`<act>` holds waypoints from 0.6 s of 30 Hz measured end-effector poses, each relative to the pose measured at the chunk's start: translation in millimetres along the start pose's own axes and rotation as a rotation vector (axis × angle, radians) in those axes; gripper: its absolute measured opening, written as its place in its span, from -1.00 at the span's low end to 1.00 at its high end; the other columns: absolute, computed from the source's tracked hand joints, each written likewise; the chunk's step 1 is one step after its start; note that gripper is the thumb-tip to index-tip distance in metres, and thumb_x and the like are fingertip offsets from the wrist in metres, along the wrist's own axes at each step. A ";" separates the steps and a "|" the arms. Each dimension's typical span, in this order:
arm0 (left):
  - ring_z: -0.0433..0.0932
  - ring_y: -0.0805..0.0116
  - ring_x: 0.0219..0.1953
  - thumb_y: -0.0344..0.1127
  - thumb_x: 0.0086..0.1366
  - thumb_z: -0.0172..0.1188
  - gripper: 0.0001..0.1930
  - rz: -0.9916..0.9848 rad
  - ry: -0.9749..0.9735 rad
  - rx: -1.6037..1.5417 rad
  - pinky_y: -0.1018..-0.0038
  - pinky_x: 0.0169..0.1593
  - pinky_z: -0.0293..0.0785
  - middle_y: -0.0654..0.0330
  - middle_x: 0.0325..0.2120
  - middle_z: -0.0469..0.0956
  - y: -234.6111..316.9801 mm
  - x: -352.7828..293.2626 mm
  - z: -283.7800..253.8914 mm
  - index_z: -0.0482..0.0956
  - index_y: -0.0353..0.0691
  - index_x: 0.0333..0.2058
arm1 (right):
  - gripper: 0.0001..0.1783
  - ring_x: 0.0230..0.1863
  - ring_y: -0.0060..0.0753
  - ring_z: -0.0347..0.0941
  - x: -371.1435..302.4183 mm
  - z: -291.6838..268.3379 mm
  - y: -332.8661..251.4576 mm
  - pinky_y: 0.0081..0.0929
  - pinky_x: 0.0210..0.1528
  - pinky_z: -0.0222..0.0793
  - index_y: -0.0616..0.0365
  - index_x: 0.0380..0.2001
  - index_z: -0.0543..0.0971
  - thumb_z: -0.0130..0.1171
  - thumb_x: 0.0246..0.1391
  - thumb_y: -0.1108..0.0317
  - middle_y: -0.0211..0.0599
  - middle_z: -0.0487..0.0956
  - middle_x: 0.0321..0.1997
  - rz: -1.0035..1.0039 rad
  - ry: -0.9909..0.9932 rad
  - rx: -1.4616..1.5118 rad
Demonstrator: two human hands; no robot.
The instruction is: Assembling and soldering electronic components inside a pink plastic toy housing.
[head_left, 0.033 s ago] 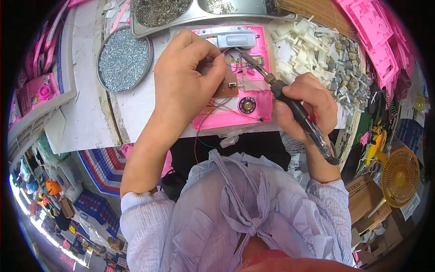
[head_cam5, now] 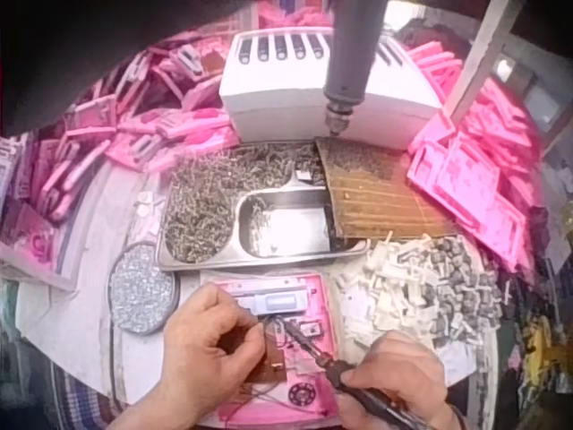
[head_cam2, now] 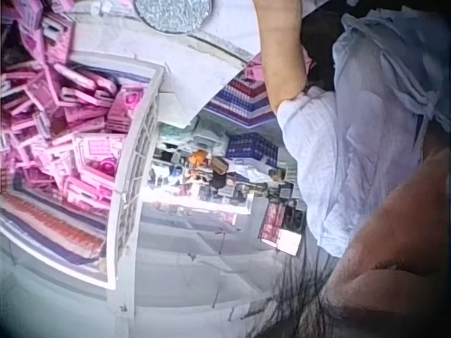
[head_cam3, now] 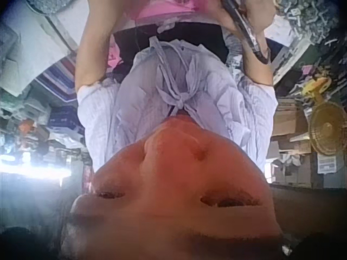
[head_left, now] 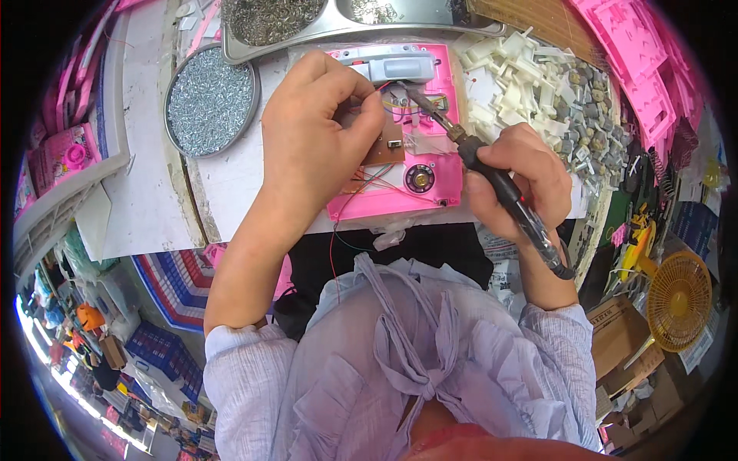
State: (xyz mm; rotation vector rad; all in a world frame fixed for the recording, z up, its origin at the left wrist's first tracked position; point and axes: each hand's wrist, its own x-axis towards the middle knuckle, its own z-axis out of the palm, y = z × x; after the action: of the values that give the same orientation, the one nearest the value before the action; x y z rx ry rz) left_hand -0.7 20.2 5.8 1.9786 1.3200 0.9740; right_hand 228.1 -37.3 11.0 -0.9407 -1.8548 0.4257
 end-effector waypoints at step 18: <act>0.56 0.22 -0.44 -0.47 0.05 0.37 -0.92 0.011 0.019 -0.005 0.37 -0.36 0.50 0.16 -0.47 0.50 -2.6 -0.4 1.8 0.61 -0.26 -0.49 | -0.58 -0.64 -0.34 0.34 4.9 1.2 11.2 -0.46 -0.51 0.23 0.11 -0.24 0.63 0.45 -0.29 0.57 -0.41 0.42 -0.63 -0.143 -0.105 -0.102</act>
State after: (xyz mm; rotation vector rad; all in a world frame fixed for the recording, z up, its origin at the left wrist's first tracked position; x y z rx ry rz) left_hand -0.8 20.7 2.7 1.9796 1.3170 1.0027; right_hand 230.6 -26.3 6.2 -0.8601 -2.0413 0.3005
